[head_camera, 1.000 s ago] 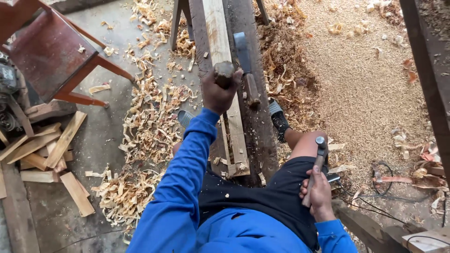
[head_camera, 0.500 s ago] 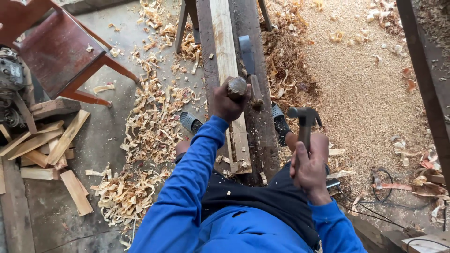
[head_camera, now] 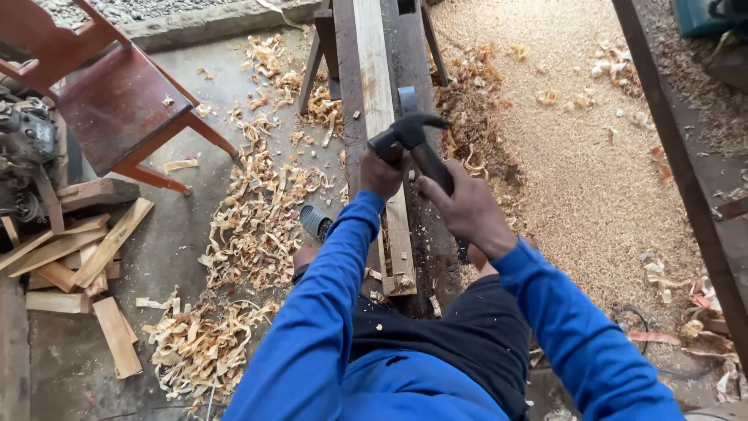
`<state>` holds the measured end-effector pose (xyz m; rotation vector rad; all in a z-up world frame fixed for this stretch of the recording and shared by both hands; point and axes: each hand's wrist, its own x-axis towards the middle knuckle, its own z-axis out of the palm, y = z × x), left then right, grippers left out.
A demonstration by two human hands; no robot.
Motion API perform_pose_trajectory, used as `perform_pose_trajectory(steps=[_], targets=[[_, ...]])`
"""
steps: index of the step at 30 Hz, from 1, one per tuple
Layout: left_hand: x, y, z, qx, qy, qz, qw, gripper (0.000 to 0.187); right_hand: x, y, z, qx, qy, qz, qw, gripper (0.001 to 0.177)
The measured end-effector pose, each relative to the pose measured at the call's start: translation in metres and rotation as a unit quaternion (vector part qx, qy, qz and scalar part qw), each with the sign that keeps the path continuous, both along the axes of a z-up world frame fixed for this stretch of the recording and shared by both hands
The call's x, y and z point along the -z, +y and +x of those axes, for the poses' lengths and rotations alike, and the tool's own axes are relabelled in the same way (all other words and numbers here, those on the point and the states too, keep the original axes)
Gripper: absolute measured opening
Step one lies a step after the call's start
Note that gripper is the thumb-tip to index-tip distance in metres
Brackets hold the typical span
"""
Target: Chiseling out mortises in a wooden beam using a hammer and chisel.
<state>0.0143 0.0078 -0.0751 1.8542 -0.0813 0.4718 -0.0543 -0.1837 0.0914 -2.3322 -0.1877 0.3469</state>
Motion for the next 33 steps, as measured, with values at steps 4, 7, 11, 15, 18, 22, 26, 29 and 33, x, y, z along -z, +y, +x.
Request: perform_pose_trajectory(steps=[4,7,11,15,18,22,26,29,33], targets=[[-0.017,-0.005,-0.006,-0.05,0.032,0.053,0.997,0.034,-0.035,0.002,-0.019,0.014,-0.147,0.103,0.984,0.044],[-0.034,-0.005,-0.005,-0.009,-0.011,0.003,1.0,0.031,-0.039,0.011,-0.019,0.126,-0.126,0.203,0.963,0.044],[0.02,-0.001,-0.011,-0.016,0.04,0.065,0.997,0.032,-0.016,0.004,-0.01,-0.005,-0.022,0.012,1.0,0.041],[-0.021,-0.006,-0.076,0.038,-0.039,0.02,0.998,0.028,0.005,-0.015,-0.053,0.017,-0.089,0.139,0.986,0.038],[-0.017,0.0,-0.095,0.044,-0.02,0.044,0.998,0.021,0.055,-0.026,-0.106,0.169,0.12,0.287,0.935,0.036],[-0.01,0.008,-0.025,-0.106,-0.013,0.057,0.993,0.029,0.084,-0.047,-0.155,0.263,0.212,0.283,0.898,0.037],[-0.022,0.01,0.028,-0.095,0.058,0.035,0.993,0.038,0.127,-0.085,-0.191,0.363,0.286,0.252,0.85,0.038],[0.001,0.016,0.056,-0.099,0.103,0.018,0.99,0.043,0.16,-0.106,-0.202,0.407,0.293,0.345,0.793,0.039],[0.027,0.017,0.07,-0.142,0.157,0.0,0.977,0.045,0.186,-0.122,-0.196,0.448,0.287,0.457,0.713,0.041]])
